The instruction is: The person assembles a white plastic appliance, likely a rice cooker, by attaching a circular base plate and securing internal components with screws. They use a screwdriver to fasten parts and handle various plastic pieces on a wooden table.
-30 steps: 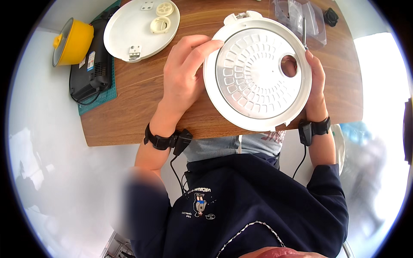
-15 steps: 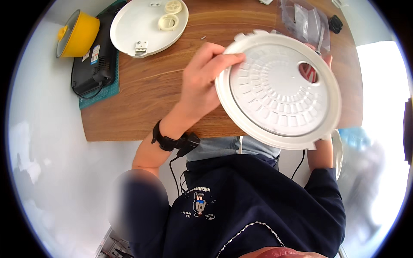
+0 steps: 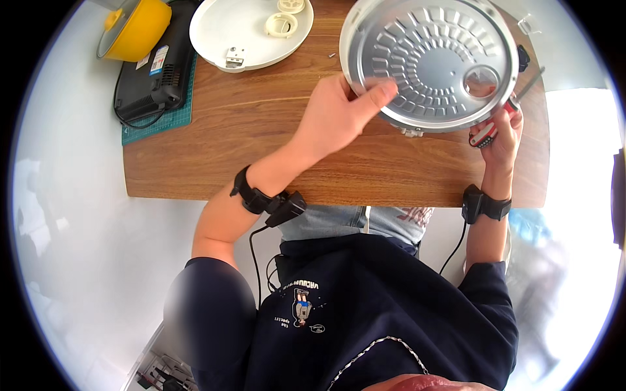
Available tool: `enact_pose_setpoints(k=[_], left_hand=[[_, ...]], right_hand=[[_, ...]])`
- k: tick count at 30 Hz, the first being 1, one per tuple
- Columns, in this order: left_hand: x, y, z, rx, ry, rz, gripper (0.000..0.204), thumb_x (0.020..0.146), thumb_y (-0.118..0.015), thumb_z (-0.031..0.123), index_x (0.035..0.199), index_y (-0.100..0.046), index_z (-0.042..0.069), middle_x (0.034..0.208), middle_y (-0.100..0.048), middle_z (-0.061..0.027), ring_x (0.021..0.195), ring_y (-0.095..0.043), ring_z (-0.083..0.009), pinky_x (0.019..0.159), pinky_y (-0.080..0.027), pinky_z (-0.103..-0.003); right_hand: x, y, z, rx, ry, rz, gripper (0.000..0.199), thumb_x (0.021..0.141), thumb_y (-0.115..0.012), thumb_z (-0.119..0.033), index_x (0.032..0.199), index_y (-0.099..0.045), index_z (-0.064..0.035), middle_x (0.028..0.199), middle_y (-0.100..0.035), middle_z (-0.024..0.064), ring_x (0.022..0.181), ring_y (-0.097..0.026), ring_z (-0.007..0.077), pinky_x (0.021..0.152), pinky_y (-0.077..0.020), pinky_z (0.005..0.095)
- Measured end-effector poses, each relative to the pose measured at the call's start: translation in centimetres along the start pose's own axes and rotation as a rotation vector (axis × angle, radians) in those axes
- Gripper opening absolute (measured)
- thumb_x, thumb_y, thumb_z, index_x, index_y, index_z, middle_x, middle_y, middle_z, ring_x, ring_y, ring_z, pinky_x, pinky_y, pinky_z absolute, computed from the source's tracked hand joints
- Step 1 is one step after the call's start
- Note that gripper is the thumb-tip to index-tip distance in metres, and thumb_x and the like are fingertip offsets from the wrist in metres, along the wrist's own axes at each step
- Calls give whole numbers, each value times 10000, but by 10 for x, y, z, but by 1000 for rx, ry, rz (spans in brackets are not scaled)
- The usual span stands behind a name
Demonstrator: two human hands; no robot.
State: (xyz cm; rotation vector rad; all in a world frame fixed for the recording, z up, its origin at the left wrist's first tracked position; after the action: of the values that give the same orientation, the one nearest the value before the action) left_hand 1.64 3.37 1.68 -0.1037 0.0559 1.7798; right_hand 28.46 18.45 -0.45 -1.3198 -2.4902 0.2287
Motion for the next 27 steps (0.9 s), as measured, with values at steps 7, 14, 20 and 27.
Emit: enact_pose_setpoints(k=[7, 14, 20, 27], left_hand=[[38, 43, -14, 215, -24, -30, 548, 1054, -542, 510, 1164, -655, -15, 698, -581, -5, 528, -531, -88, 490, -448, -237], [46, 75, -7, 636, -307, 228, 322, 1059, -558, 299, 1121, -681, 9, 758, -586, -60, 670, -607, -170, 635, -510, -317], [49, 58, -10, 1015, -383, 255, 190, 905, -715, 43, 1089, -690, 6, 1053, -617, -130, 876, -664, -331, 775, -544, -423], [51, 60, -20, 1110, -510, 216, 105, 904, -699, 21, 1008, -705, 2, 970, -621, -134, 860, -645, -348, 763, -534, -438]], right_hand=[[17, -21, 4, -69, -169, 184, 298, 981, -721, -217, 1156, -633, 7, 662, -631, 51, 525, -593, 114, 453, -461, 234], [14, -29, 13, -5, -205, 225, 289, 971, -739, -239, 1126, -658, -9, 680, -633, 15, 526, -574, 73, 475, -471, 230], [12, -31, 15, 41, -219, 241, 315, 971, -740, -253, 1143, -657, -3, 678, -632, 11, 520, -569, 72, 481, -471, 231], [9, -33, 7, 13, -192, 280, 320, 967, -744, -238, 1152, -651, 6, 685, -636, 20, 523, -574, 77, 486, -476, 239]])
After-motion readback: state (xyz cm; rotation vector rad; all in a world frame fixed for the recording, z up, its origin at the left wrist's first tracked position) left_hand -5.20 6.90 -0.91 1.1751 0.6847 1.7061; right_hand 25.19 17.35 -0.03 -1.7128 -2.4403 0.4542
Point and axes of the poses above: each hand's wrist, its own x-axis towards the middle knuckle, its own y-axis out of the back of the hand, z = x × y, the point moved 1 cm from there along x, towards the middle knuckle
